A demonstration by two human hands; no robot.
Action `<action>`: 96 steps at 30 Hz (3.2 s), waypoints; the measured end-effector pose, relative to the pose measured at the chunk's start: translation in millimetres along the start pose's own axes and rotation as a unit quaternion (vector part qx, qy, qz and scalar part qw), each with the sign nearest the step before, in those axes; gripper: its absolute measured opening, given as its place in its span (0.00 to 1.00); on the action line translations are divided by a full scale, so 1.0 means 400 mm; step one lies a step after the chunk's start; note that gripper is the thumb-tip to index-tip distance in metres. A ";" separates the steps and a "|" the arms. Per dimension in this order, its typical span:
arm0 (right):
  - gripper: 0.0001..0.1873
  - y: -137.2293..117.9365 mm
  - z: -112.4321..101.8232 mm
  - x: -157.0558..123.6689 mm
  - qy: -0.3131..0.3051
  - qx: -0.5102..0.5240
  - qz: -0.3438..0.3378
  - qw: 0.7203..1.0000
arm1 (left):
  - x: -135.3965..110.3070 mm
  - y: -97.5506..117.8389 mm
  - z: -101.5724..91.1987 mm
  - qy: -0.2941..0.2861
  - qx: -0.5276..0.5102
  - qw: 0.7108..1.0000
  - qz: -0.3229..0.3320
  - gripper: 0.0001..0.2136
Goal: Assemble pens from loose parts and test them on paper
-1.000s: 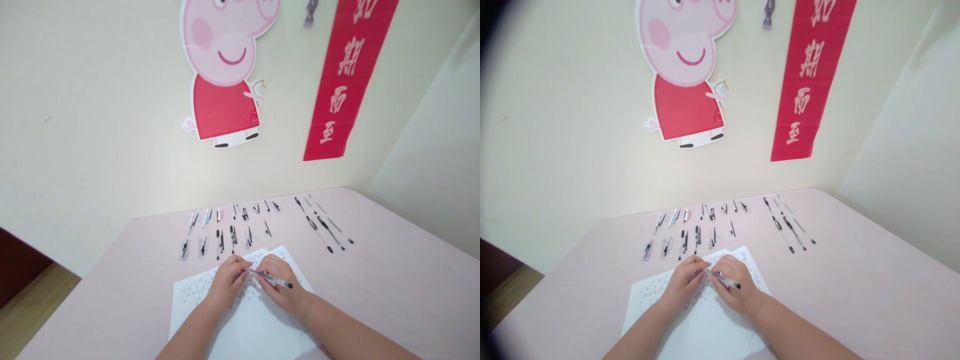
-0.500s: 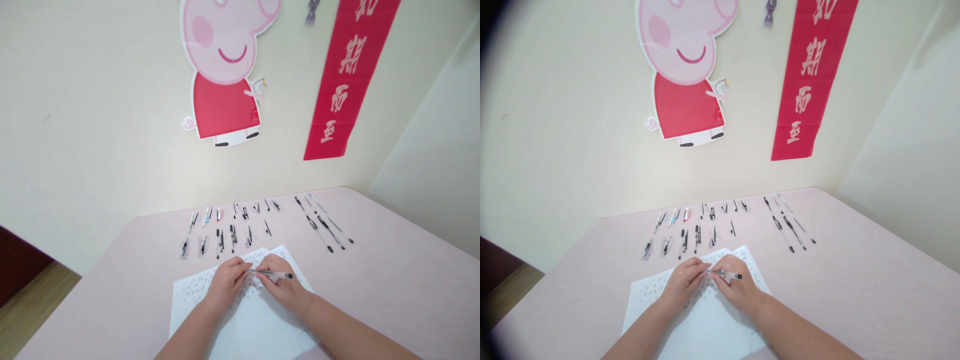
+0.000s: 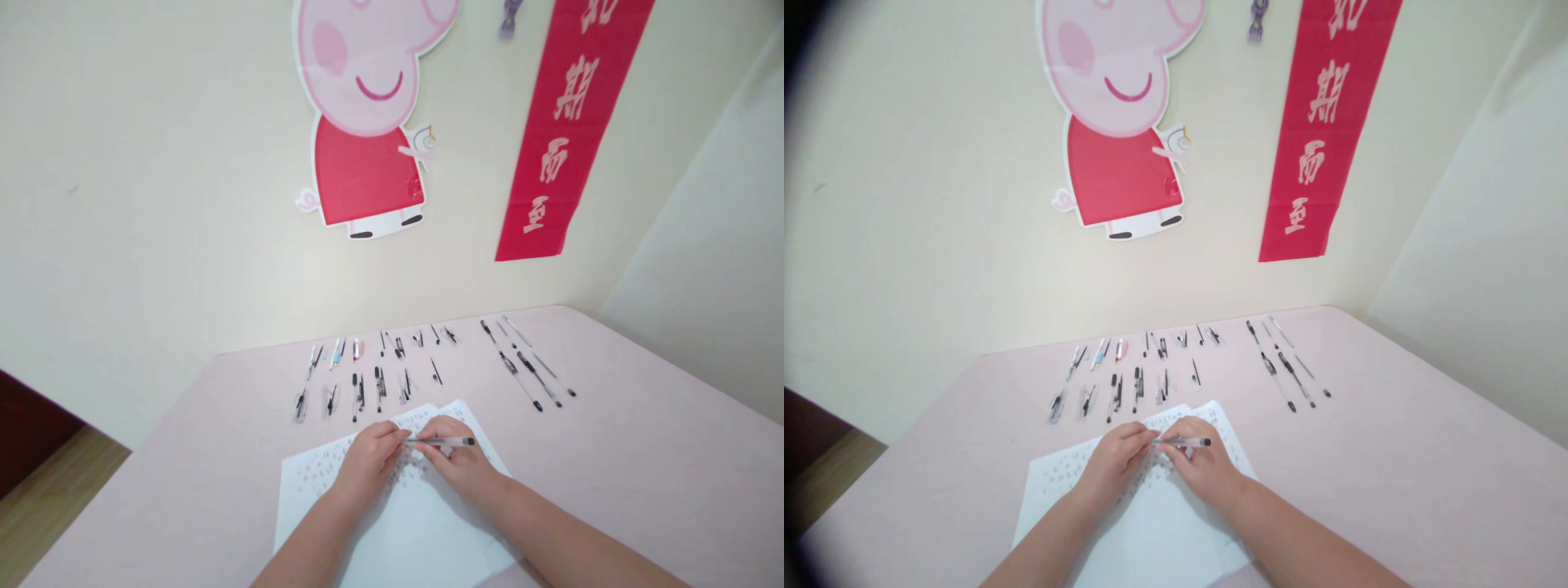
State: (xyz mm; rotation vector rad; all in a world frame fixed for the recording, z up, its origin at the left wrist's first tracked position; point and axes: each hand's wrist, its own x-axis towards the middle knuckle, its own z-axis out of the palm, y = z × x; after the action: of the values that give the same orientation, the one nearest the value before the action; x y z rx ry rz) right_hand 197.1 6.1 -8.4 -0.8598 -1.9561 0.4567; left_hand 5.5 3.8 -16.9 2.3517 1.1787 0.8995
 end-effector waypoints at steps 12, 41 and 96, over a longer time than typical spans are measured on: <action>0.06 0.010 -0.004 -0.002 -0.030 0.017 0.048 0.998 | 0.001 0.016 -0.005 -0.030 0.027 0.999 0.008 0.15; 0.14 0.050 -0.029 0.024 0.036 0.103 0.194 0.975 | 0.013 -0.030 -0.014 0.171 -0.018 0.973 -0.156 0.11; 0.15 0.375 -0.168 0.240 -0.111 -0.490 0.372 0.781 | 0.008 -0.003 0.001 -0.015 -0.028 0.989 -0.144 0.11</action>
State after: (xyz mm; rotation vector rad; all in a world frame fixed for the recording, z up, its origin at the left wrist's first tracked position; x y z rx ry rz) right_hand 280.9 177.0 -9.0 -2.3826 -1.9482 -0.1058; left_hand 6.7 7.1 -16.4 2.0737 1.4150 0.7824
